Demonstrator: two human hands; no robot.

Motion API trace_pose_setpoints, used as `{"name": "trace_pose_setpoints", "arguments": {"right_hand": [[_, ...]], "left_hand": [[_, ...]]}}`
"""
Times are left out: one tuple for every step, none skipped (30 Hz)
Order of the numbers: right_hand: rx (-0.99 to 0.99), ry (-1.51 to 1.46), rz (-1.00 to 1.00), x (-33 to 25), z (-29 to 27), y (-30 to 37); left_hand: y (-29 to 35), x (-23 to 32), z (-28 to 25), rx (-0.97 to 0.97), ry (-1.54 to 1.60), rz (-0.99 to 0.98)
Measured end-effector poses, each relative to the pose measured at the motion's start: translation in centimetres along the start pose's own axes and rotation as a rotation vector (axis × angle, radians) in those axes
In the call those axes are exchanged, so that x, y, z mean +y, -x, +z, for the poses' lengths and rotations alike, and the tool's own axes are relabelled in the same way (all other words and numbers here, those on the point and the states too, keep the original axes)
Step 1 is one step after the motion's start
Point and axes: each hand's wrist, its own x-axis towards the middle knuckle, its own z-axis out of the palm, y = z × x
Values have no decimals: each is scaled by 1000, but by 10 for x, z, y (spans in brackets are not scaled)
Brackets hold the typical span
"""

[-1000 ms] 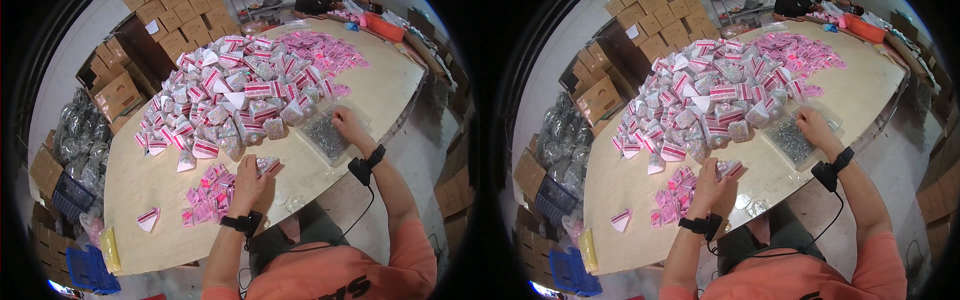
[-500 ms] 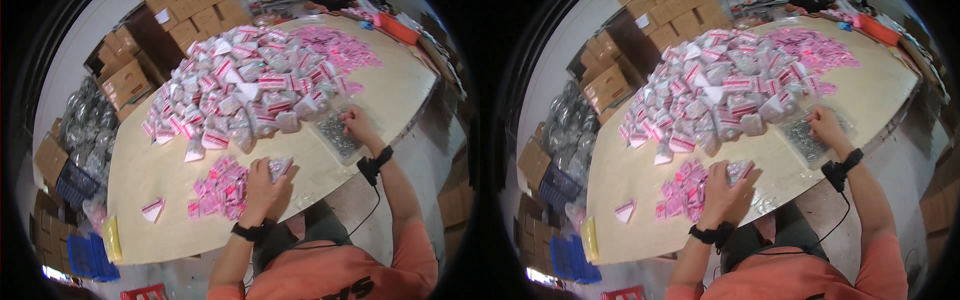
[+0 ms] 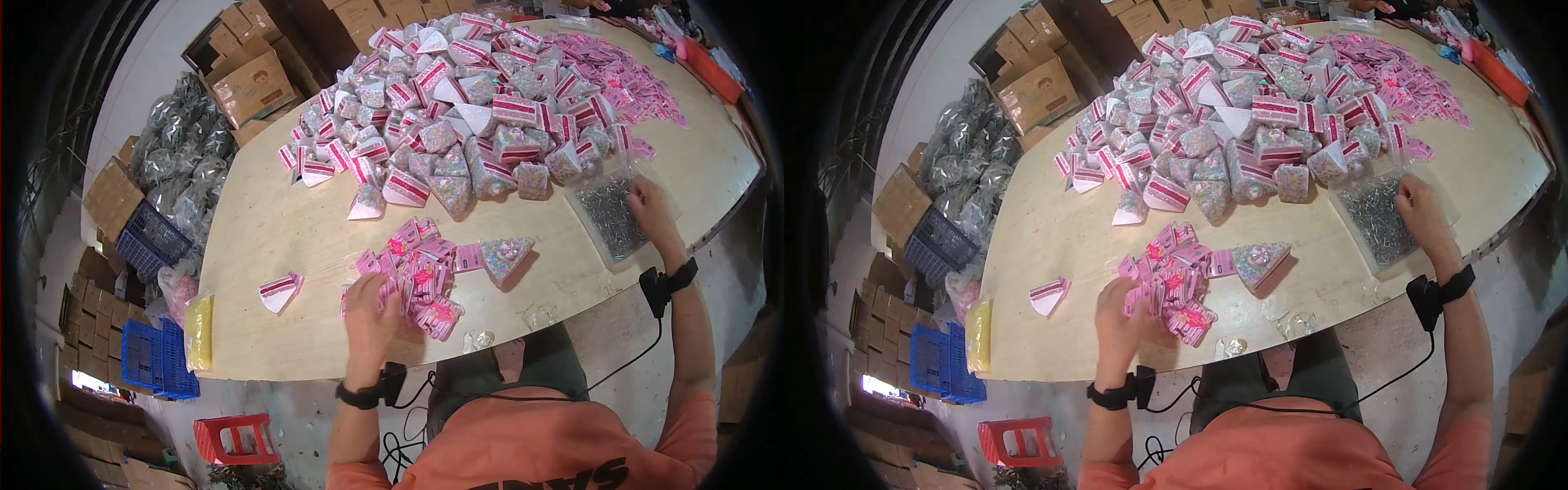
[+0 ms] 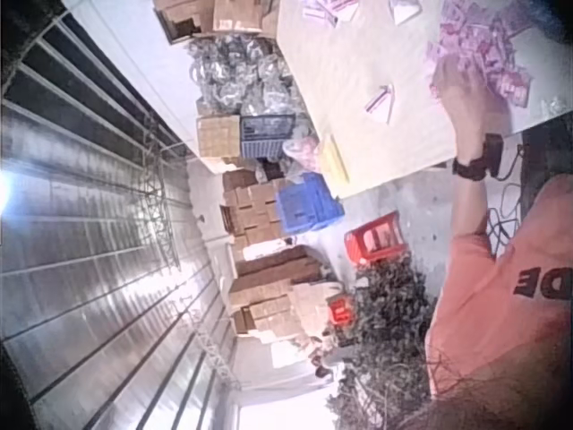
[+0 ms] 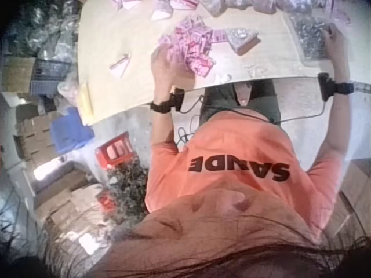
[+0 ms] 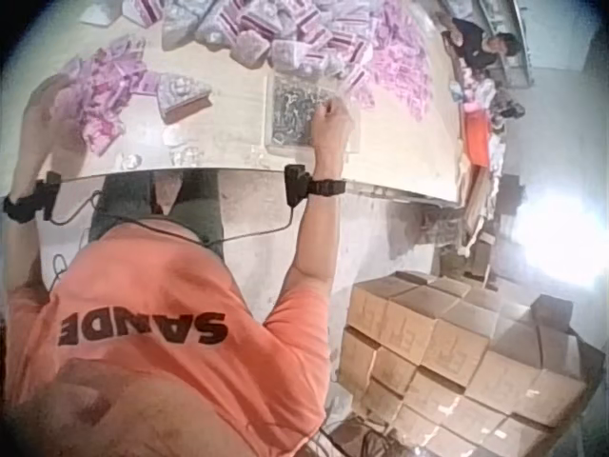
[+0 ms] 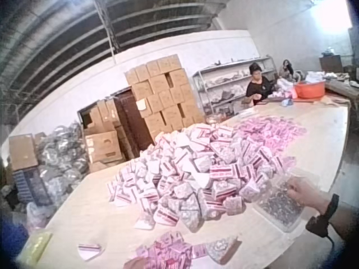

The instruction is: The person repeatedly picks up small, colorful, triangular packets from a large pile on a table. They insert a small metal pin into the top of each packet to secure it and then place the finished item into a separate pile. The process is repetitive and involves handling items one at a time.

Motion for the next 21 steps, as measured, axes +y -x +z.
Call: {"name": "trace_pose_setpoints", "arguments": {"right_hand": [[25,-50,28,1,-2,0],[46,-105,53,1,-4,-2],[66,-160,80,0,-7,-2],[52,-216,119,-4,-7,-3],[37,-273,160,-7,-8,-3],[21,-329,201,-10,-7,-2],[14,-361,222,-13,-8,-3],[6,-394,243,-13,-9,-4],[-3,-427,264,-13,-8,-6],[-20,-453,280,-11,-7,-7],[-38,-480,295,-8,-6,-9],[-56,-507,311,-5,-5,-11],[-58,-502,292,2,-2,-11],[-60,-495,274,10,2,-11],[-61,-488,257,17,4,-11],[-49,-469,231,22,6,-11],[-37,-449,206,26,8,-10],[-23,-428,181,29,8,-10],[-24,-446,195,23,9,-11],[-25,-463,209,16,7,-12],[-25,-480,224,8,5,-12]], "left_hand": [[3,-12,-6,17,-16,-36],[7,-25,-12,-6,-23,-68],[10,-38,-17,-30,-31,-100],[13,-49,-21,-53,-43,-135],[16,-58,-23,-47,-68,-158],[18,-66,-24,-42,-94,-181],[21,-74,-24,-31,-111,-204],[22,-82,-21,-68,-58,-218],[21,-89,-18,-105,-5,-233],[19,-92,-16,-145,54,-244],[18,-93,-17,-168,1,-196],[18,-94,-18,-191,-52,-148],[15,-94,-18,-213,-104,-97],[12,-93,-20,-260,-127,-97],[7,-92,-22,-308,-150,-96],[3,-90,-25,-356,-177,-96],[0,-87,-27,-374,-164,-128],[-4,-82,-28,-393,-149,-158],[-4,-81,-32,-410,-142,-194],[-2,-88,-32,-382,-150,-156],[1,-101,-29,-355,-157,-118]]}}
